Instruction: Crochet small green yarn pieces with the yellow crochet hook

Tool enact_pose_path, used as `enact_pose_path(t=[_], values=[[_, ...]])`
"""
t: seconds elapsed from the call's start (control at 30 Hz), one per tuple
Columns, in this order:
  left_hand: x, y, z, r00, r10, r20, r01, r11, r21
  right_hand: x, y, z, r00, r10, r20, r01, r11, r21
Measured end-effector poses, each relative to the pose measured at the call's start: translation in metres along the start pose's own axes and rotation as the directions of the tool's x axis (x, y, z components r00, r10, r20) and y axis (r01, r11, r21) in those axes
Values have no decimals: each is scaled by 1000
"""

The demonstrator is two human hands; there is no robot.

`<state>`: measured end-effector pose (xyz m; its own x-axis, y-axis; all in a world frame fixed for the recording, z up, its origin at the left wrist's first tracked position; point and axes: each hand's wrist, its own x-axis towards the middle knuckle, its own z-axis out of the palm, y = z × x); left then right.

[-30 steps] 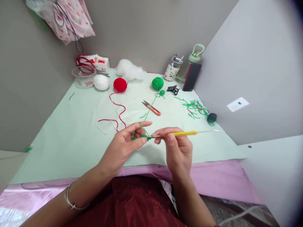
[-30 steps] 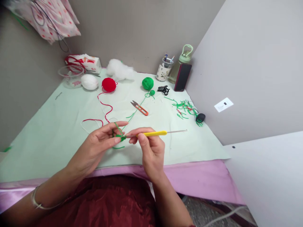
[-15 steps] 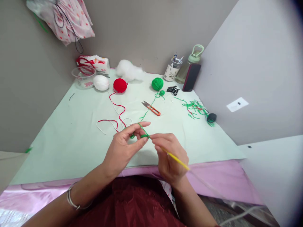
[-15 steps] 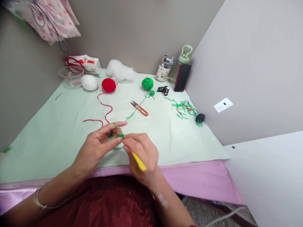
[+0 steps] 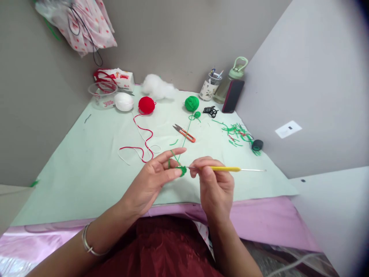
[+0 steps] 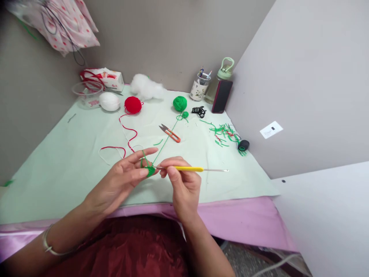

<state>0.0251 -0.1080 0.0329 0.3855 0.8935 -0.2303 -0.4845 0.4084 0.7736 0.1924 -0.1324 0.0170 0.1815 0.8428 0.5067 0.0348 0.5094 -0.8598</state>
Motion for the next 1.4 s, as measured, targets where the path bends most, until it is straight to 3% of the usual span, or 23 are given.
enact_pose_path(t=[0.1,0.2,0.33,0.43,0.53,0.67,0.93,1.13,1.27,1.33,1.4], values=[[-2,-4,5,999,43,-5,-43,998,49,-2,3,6,998,-49,38,51,997,-57],[-2,-7,7,992,105,-65,-101,993,68,-7,5,10,981,-189,36,192,952,-238],[-1,-7,4,1000,-3,-31,2,999,-39,-9,5,7,938,-332,96,343,858,-383],[1,-5,-2,997,-74,13,75,990,-116,-4,4,2,984,-176,-26,164,955,-246],[1,-3,-3,1000,-10,-29,8,997,-77,0,3,2,998,8,-57,-9,1000,-18],[-2,-4,1,999,51,4,-51,997,55,1,5,5,999,43,7,-43,999,27],[-5,-4,-2,989,143,-34,-132,967,220,4,6,-1,988,158,0,-156,980,126],[-6,-6,-6,965,263,-19,-237,895,379,-4,-3,-3,999,-19,46,24,994,-105],[-6,-7,-7,946,325,2,-284,822,493,-5,-6,-4,978,-161,134,187,959,-214],[-7,-9,-6,938,344,-28,-284,814,506,-5,-4,-3,945,-256,202,312,889,-334],[-7,-10,-3,945,321,-68,-262,862,434,-8,0,-1,882,-381,275,470,743,-477]])
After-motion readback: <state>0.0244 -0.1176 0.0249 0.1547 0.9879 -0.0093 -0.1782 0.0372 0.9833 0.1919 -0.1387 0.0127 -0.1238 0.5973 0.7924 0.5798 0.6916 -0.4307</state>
